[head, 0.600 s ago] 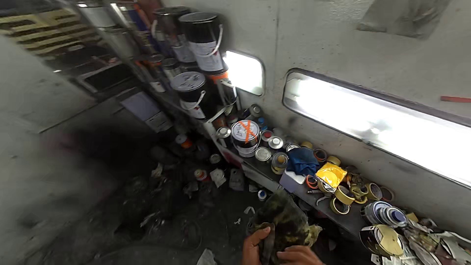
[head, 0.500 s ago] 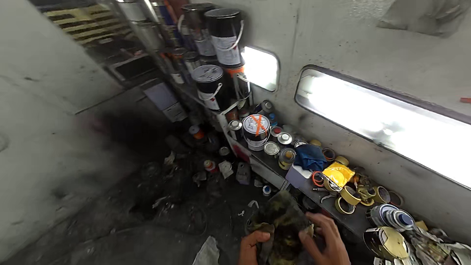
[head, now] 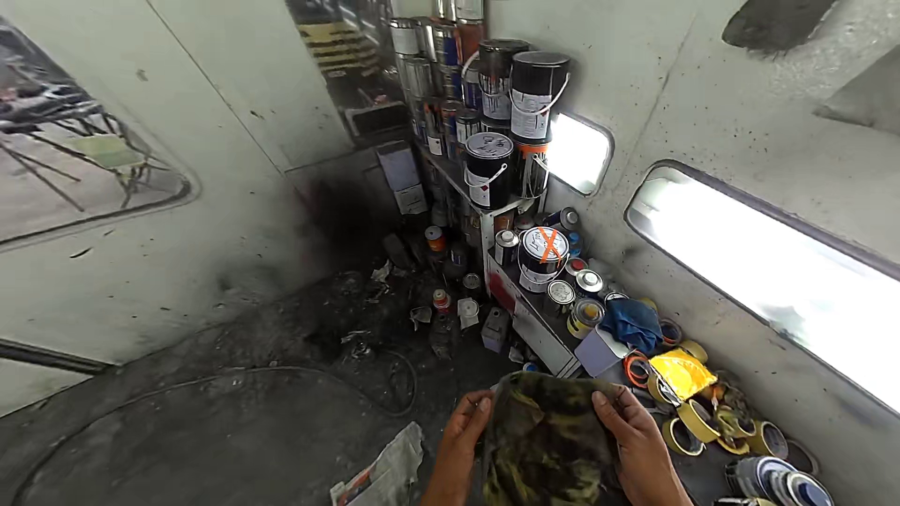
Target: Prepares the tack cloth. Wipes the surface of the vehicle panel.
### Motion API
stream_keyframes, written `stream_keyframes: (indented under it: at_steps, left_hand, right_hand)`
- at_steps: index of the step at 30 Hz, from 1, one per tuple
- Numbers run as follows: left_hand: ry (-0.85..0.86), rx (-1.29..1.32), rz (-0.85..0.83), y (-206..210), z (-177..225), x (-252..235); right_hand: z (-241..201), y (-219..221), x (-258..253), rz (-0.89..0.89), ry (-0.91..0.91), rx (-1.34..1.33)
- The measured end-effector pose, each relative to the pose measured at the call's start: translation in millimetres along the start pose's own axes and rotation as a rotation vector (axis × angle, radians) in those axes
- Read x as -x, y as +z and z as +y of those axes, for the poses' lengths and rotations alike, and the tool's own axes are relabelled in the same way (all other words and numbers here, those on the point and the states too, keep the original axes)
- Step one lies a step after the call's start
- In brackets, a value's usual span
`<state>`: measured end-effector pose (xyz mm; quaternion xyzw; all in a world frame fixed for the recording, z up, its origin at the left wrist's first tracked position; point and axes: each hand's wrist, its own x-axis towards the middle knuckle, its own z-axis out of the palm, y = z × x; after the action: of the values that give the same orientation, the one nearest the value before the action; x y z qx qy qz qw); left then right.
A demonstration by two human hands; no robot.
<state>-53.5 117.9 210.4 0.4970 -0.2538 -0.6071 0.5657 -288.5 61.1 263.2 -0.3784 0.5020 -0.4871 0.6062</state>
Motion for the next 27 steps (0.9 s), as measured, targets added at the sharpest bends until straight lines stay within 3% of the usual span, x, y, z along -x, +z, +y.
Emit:
stream_keyframes:
  at_steps: [4,7,9,11,13,17,19,22,25,27]
  left_hand:
    - [-0.148,-0.17,-0.268,28,-2,-8]
    - [-0.21,-0.09,-0.163,51,-11,-26]
    - [-0.222,0.096,-0.119,58,-7,-36]
    - [-0.209,0.181,-0.155,59,-2,-43]
    - [-0.176,0.224,-0.213,57,6,-48]
    - [-0.043,0.344,-0.301,38,21,-59]
    - [-0.05,0.326,-0.24,38,25,-60]
    - [-0.073,0.272,-0.193,46,31,-59]
    - [-0.061,0.273,-0.187,52,31,-57]
    - [-0.044,0.236,-0.135,53,32,-56]
  right_hand:
    - [-26,-2,-17,0.12,0.099,-0.156]
    - [-29,-23,-33,0.152,0.139,-0.259]
    - [-24,-37,-38,0.054,0.153,-0.092]
    - [-8,-43,-38,-0.094,0.151,0.16]
    - [7,-39,-40,-0.185,0.072,0.24]
    - [3,-23,-46,0.003,-0.058,0.078]
    - [-4,-19,-47,0.071,-0.199,0.389]
    - [-2,-11,-39,0.011,-0.503,0.843]
    - [7,2,-36,-0.195,-0.452,0.944]
    - [13,5,-41,-0.298,-0.368,0.845]
